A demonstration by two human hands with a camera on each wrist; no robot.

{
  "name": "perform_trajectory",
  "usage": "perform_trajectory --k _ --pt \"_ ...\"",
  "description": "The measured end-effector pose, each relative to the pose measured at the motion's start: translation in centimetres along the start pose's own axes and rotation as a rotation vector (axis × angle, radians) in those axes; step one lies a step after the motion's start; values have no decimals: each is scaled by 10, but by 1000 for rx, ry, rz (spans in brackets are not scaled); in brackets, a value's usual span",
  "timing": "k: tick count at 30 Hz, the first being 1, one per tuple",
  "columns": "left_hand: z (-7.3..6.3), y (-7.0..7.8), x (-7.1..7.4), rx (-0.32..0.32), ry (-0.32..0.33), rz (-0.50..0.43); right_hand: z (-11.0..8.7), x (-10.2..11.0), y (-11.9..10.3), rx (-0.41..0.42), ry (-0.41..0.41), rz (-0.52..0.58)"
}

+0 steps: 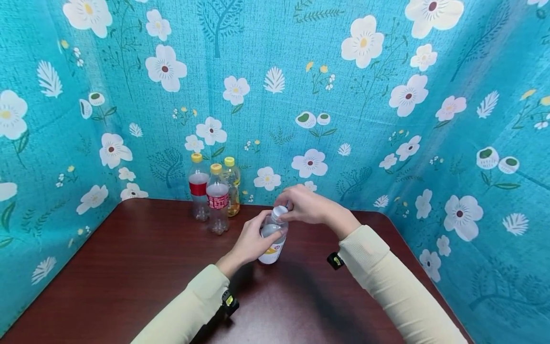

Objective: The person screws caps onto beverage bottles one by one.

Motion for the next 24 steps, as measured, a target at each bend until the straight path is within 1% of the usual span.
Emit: perform_trajectory --k 3,7,9,12,15,18,21,24 --pt "0 -2 0 4 10 -9 4 -1 3 -42 6 -36" --pt "0 -4 1 3 11 -26 4 -3 12 -140 8 -148" --pt "0 -6 3 7 21 -21 3 -3 15 -183 9 -201" --pt "-1 -11 7 31 40 -28 0 2 17 -212 11 -223" --pt "-1 -15 10 45 48 -46 -1 8 15 -208 12 -177" --pt "-1 -15 11 44 41 -70 0 13 11 -182 -11 -107" --pt "-2 -15 12 33 39 -97 3 13 5 -146 -57 -70" --pt "-4 -16 11 32 36 -123 5 6 -1 -111 -124 -82"
Point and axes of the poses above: each hand's wrist, its own z-axis towards the middle knuckle, its own x-axis out of the back of the hand, y = z × x, the point moved 10 cm from there along z, towards the middle knuckle, and after that the axes turned 12 degrees about -z, right-handed, at the moved point
